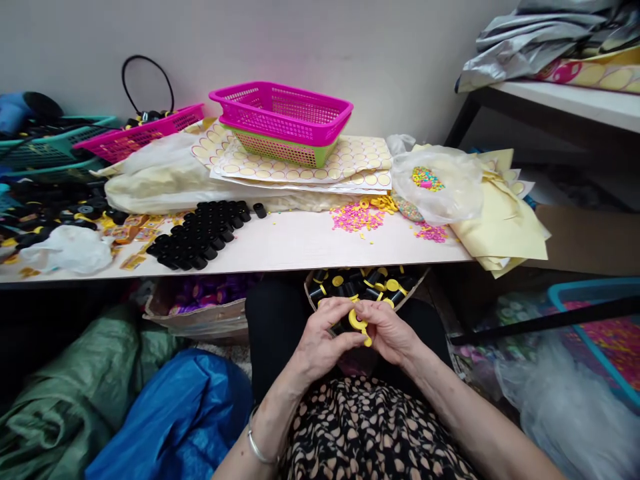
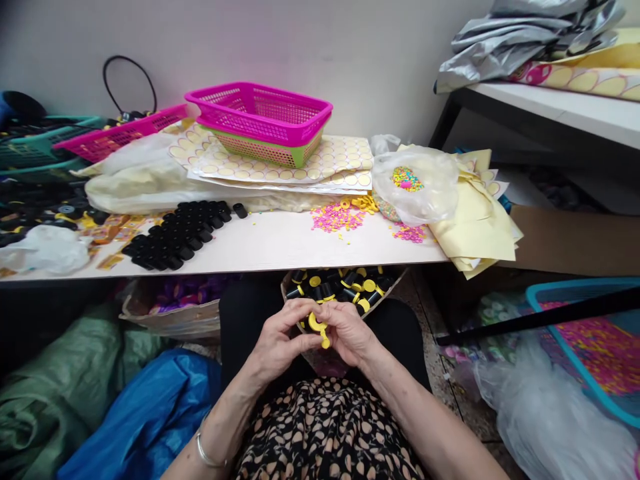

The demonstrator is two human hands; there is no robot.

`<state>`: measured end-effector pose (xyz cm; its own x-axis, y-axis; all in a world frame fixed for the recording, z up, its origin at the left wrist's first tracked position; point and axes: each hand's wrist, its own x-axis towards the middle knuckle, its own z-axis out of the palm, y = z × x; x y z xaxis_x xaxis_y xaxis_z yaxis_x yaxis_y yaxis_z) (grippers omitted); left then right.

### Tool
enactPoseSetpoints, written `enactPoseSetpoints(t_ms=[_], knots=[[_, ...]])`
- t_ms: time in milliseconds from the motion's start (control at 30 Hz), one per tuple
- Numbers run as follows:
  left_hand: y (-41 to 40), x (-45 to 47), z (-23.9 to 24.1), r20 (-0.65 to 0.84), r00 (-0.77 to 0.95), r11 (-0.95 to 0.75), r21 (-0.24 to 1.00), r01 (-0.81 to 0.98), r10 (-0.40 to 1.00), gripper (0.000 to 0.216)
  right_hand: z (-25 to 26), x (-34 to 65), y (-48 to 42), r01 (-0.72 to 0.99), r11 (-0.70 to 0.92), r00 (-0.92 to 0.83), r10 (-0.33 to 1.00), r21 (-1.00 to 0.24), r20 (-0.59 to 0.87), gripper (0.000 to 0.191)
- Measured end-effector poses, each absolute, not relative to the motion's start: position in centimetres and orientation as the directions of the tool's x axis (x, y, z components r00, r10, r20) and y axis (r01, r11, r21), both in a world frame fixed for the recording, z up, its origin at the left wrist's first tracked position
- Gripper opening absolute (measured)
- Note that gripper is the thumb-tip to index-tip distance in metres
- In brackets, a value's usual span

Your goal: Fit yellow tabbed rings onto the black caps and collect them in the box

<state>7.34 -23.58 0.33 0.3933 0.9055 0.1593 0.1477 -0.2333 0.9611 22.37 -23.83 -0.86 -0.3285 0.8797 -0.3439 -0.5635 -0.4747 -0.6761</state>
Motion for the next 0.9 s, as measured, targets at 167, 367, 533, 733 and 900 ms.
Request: enactPoseSetpoints(t_ms=[167, 367, 533, 733, 900], knots=[[-22.7, 7.0, 0.2, 0.004, 0.518, -0.005, 1.000, 0.000, 0.856, 0.047, -0.7, 22.8, -23.8, -0.486, -0.562, -0.414, 0.823, -0.669, -0.390, 0.032], [-22.7, 7.4, -0.1, 0.072, 0.371, -0.024, 0.991, -0.131, 0.926, 0.044, -0.3, 23.5, -24.0, -0.474, -0.550, -0.553, 0.794, -0.688, -0.254, 0.064], [-22.5, 7.2, -0.1, 0.179, 0.265, -0.153, 0.981, -0.116, 0.948, 0.041, -0.5, 23.4, -24.6, -0.537, -0.377, -0.502, 0.862, -0.755, -0.074, 0.067], [-22.8, 7.9, 0.3, 0.460, 0.309, -0.519, 0.843, 0.141, 0.832, 0.030, -0.8, 22.4, -24.7, -0.484, -0.279, -0.373, 0.923, -0.829, -0.092, 0.054], [-23.2, 8.3, 0.5, 0.573, 0.382, -0.672, 0.709, 0.211, 0.725, 0.021, -0.2, 22.5, -24.6, -0.437, -0.217, -0.375, 0.926, -0.873, -0.042, 0.048]])
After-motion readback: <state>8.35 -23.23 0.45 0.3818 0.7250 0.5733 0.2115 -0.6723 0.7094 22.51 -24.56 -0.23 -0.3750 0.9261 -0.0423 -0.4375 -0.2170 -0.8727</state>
